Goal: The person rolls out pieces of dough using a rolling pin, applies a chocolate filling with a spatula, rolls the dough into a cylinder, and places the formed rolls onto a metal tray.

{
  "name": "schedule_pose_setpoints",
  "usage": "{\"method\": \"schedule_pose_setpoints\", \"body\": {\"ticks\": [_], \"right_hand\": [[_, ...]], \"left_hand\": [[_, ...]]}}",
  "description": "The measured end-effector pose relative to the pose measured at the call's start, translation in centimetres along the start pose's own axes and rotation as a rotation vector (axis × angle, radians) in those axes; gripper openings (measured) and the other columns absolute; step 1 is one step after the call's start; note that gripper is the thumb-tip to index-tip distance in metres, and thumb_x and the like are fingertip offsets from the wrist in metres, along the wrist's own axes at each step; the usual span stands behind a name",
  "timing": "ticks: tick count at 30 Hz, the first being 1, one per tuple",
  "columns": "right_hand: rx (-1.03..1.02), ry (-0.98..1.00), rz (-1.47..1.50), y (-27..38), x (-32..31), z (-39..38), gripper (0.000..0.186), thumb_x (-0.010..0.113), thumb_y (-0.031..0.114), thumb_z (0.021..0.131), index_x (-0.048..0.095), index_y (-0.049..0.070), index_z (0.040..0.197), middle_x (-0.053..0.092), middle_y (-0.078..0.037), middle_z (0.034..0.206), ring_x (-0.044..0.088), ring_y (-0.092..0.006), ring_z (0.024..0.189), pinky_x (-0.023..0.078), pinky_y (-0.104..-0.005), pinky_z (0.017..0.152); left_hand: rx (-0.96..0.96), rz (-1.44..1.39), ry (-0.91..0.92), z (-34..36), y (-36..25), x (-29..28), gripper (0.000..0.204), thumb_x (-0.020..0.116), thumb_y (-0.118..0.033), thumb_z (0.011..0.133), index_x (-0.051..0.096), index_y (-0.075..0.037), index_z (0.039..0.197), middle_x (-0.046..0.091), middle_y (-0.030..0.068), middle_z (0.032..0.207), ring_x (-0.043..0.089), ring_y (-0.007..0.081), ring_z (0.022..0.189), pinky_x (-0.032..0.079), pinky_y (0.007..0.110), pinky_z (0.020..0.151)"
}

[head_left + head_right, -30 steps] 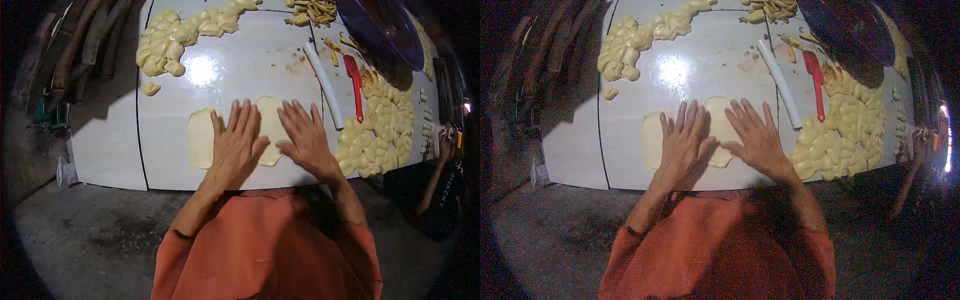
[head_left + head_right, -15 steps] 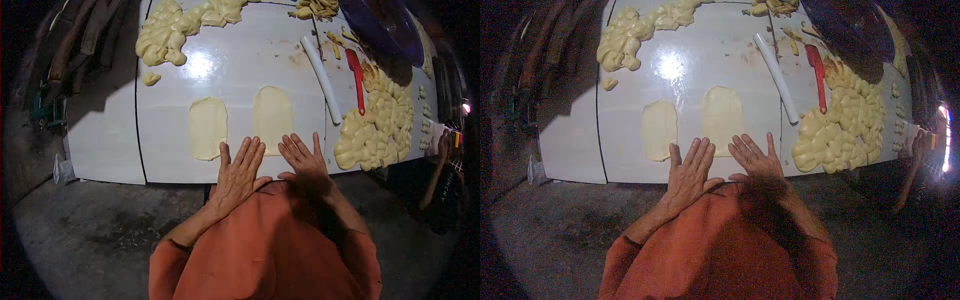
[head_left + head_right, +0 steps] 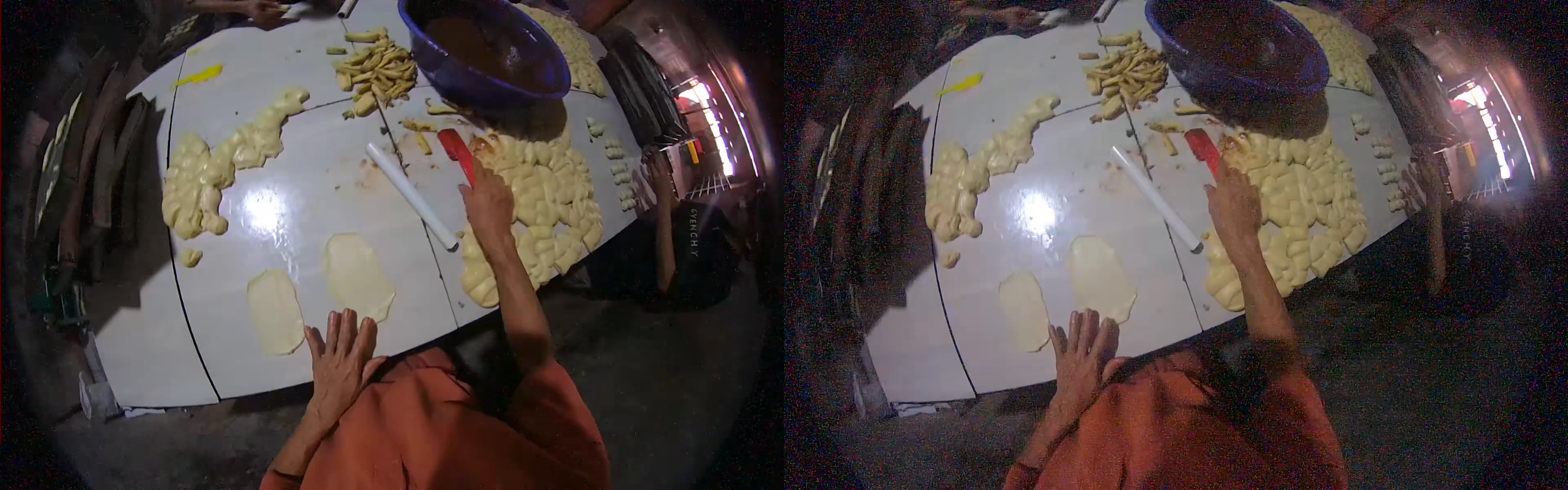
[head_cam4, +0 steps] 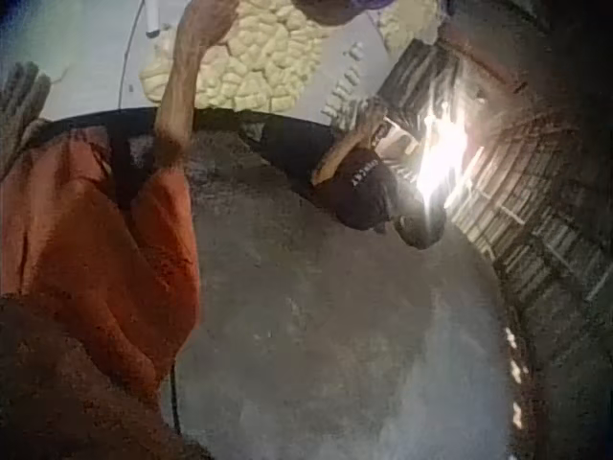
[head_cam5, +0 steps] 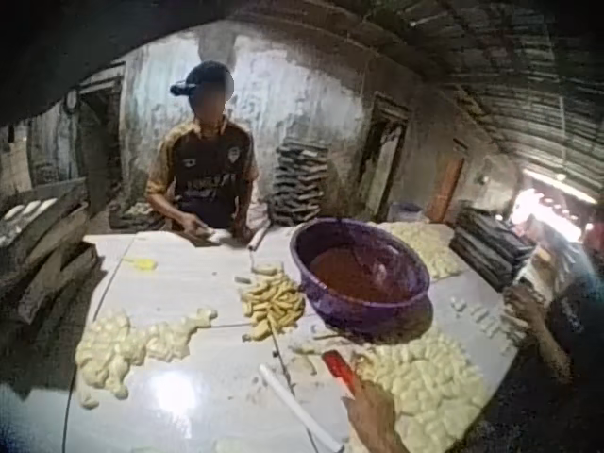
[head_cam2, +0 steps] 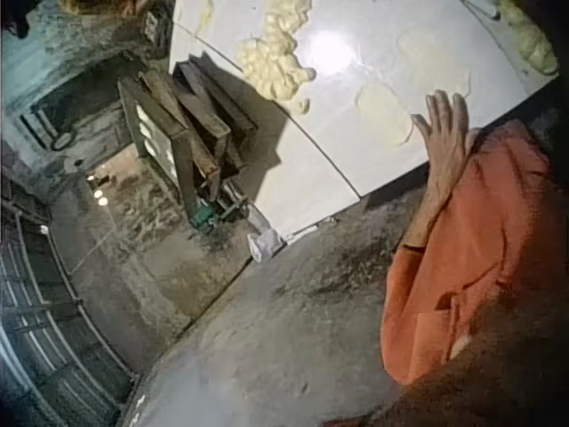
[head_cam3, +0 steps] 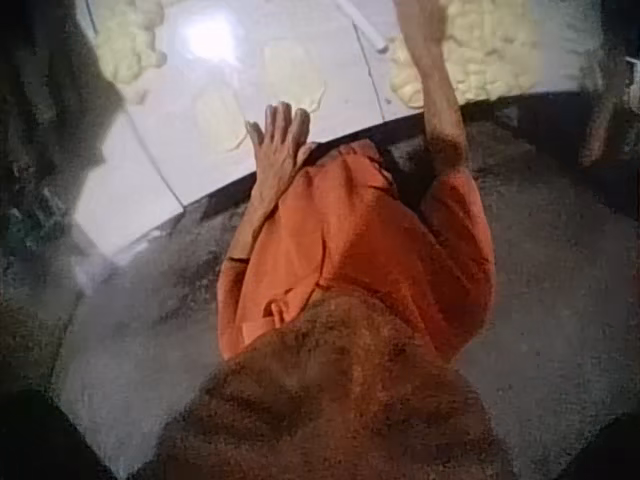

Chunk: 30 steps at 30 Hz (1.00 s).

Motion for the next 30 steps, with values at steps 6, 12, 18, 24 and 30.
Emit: {"method": "schedule_pose_setpoints", "body": {"ticks": [6,12,18,24,30], "right_hand": [[0.040,-0.054,0.118,-1.1,-0.2,0.8,0.027,0.050,0.010,0.095,0.064,0.001,0.116,0.069,-0.022,0.102,0.068,-0.0412,0.090,0.054,-0.0519,0.083],[0.246,-0.116,0.383,-3.7,-7.5,5.8,0.030,0.055,0.023,0.100,0.064,0.011,0.127,0.072,-0.020,0.101,0.070,-0.0412,0.095,0.055,-0.0491,0.081],[-0.027,-0.205,0.180,-5.8,-9.8,19.6,0.026,0.066,0.027,0.095,0.075,0.009,0.111,0.074,-0.021,0.103,0.071,-0.0379,0.097,0.055,-0.0481,0.084],[-0.287,0.170,-0.054,-7.4,-2.8,27.6,0.027,0.071,0.031,0.090,0.079,0.010,0.105,0.075,-0.015,0.098,0.071,-0.0365,0.095,0.054,-0.0468,0.082],[-0.352,0.487,0.455,-10.3,-1.9,29.7,0.039,0.078,0.034,0.086,0.078,0.005,0.112,0.077,-0.016,0.107,0.073,-0.0260,0.094,0.053,-0.0374,0.088]], "left_hand": [[-0.032,-0.015,0.001,-0.4,0.4,1.0,0.074,0.065,-0.051,0.093,0.042,-0.014,0.153,0.032,0.0252,0.161,0.027,0.0492,0.149,0.014,0.080,0.111],[-0.041,0.040,-0.126,-0.9,0.6,3.0,0.071,0.071,-0.049,0.091,0.046,-0.023,0.152,0.033,0.0225,0.160,0.029,0.0464,0.149,0.014,0.078,0.113],[-0.072,0.151,-0.139,-0.7,0.2,2.6,0.062,0.071,-0.053,0.089,0.058,-0.024,0.143,0.045,0.0193,0.153,0.039,0.0449,0.142,0.023,0.075,0.112],[-0.050,0.064,-0.275,0.3,-0.8,1.2,0.053,0.072,-0.042,0.092,0.062,-0.024,0.141,0.042,0.0207,0.157,0.039,0.0454,0.143,0.029,0.070,0.112],[-0.074,0.053,-0.265,0.2,-0.7,1.3,0.054,0.072,-0.043,0.092,0.061,-0.027,0.143,0.042,0.0206,0.157,0.038,0.0454,0.143,0.026,0.072,0.113]]}}
Point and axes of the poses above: each hand's wrist, its own z-axis towards the middle knuckle, its own x-axis out of the palm, y = z × x, the point moved 3 cm from there along z, towards the middle knuckle
